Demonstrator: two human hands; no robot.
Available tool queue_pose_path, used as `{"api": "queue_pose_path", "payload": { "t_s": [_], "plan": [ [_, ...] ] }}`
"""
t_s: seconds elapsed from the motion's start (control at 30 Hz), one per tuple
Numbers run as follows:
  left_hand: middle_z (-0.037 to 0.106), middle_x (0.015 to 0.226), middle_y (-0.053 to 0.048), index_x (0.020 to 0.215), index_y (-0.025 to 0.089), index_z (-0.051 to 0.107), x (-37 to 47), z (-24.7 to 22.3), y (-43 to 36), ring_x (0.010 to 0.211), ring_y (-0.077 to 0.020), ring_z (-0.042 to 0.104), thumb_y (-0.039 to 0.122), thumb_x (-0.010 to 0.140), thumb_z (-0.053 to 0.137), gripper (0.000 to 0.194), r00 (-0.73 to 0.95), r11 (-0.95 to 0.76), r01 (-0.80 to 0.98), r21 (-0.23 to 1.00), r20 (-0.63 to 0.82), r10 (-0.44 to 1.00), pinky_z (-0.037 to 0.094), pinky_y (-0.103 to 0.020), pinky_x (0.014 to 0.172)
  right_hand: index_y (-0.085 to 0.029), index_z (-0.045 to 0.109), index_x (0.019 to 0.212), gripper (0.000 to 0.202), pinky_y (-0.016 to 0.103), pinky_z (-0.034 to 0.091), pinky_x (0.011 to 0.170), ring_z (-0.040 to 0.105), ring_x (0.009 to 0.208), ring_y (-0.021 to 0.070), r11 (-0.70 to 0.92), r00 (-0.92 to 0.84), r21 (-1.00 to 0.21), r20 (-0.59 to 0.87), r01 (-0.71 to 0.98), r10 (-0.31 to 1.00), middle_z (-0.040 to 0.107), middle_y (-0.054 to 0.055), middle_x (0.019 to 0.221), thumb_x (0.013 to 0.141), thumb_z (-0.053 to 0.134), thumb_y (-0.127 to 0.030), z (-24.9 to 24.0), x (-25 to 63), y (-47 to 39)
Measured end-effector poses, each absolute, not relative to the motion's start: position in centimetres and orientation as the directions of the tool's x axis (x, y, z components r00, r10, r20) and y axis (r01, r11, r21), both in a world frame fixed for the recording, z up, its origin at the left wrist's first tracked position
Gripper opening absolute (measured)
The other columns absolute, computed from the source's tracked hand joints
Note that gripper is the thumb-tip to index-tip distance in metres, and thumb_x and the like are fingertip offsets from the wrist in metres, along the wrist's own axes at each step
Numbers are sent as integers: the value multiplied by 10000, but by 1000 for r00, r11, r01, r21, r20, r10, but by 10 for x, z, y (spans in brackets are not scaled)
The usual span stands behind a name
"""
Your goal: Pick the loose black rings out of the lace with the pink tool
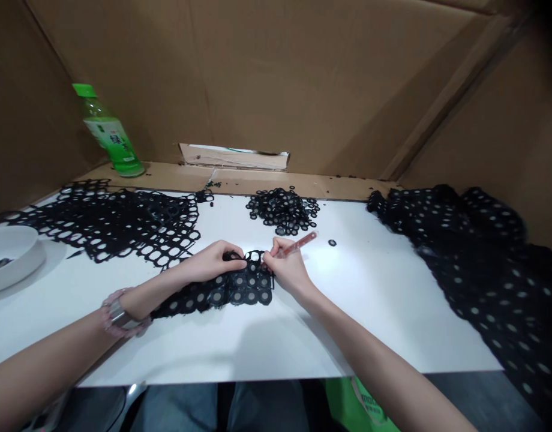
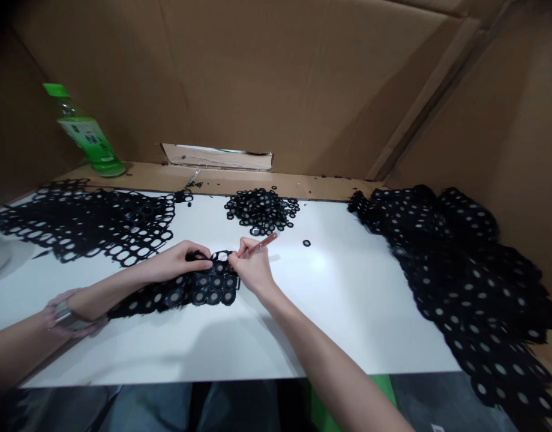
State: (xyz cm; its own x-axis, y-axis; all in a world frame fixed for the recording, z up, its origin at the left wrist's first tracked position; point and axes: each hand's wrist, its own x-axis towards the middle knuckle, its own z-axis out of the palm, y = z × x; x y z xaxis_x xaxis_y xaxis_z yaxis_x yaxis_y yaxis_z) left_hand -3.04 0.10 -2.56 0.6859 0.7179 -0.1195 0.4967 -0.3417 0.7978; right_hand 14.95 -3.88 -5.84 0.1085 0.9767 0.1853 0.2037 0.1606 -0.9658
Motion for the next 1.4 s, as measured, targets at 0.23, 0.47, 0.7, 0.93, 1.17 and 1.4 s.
{"api": "queue_pose_path", "payload": {
  "t_s": [0.23,0.47,0.7,0.93,1.17,1.4],
  "plan": [
    [572,671,22,726,151,599,-31,-25,2,643,-127,481,390,758,535,250,676,-333,500,799,-120,727,356,-200,619,-211,331,492,210,215,313,435,452,422,106,144,111,-978,162,154,981,395,-80,420,578,499,-120,-56,149,-39],
    [551,649,22,704,149,582,-30,-25,0,627,-125,464,389,753,540,248,684,-321,465,825,-105,722,353,-201,606,-204,334,479,232,214,282,446,372,436,89,179,91,-950,208,256,974,377,-72,434,607,516,-140,-54,148,-41],
    [551,633,27,690,150,572,-25,-23,-6,627,-125,475,381,756,543,243,686,-364,387,847,-1,727,372,-209,636,-197,316,479,271,217,235,448,329,457,85,230,42,-902,262,365,964,338,-68,444,645,529,-165,-47,144,-46],
    [588,681,14,722,159,590,-29,-24,-1,662,-144,505,402,744,549,248,670,-360,433,826,-27,742,384,-219,649,-203,341,489,283,210,286,431,390,417,86,169,38,-971,178,170,983,387,-73,421,656,569,-208,-53,145,-41],
    [585,685,11,699,165,595,-37,-22,4,697,-166,522,425,691,592,260,534,-290,508,811,-33,845,392,-242,672,-214,373,590,340,212,444,500,372,354,57,162,286,-922,59,-353,956,418,-105,396,712,623,-409,-45,155,-31],
    [578,690,9,695,157,584,-30,-21,-5,709,-164,520,449,693,600,292,435,-214,414,885,15,900,405,-244,683,-198,507,730,397,190,254,348,373,324,80,203,175,-975,184,-95,967,479,-46,386,833,363,-553,-30,168,-35]
  ]
}}
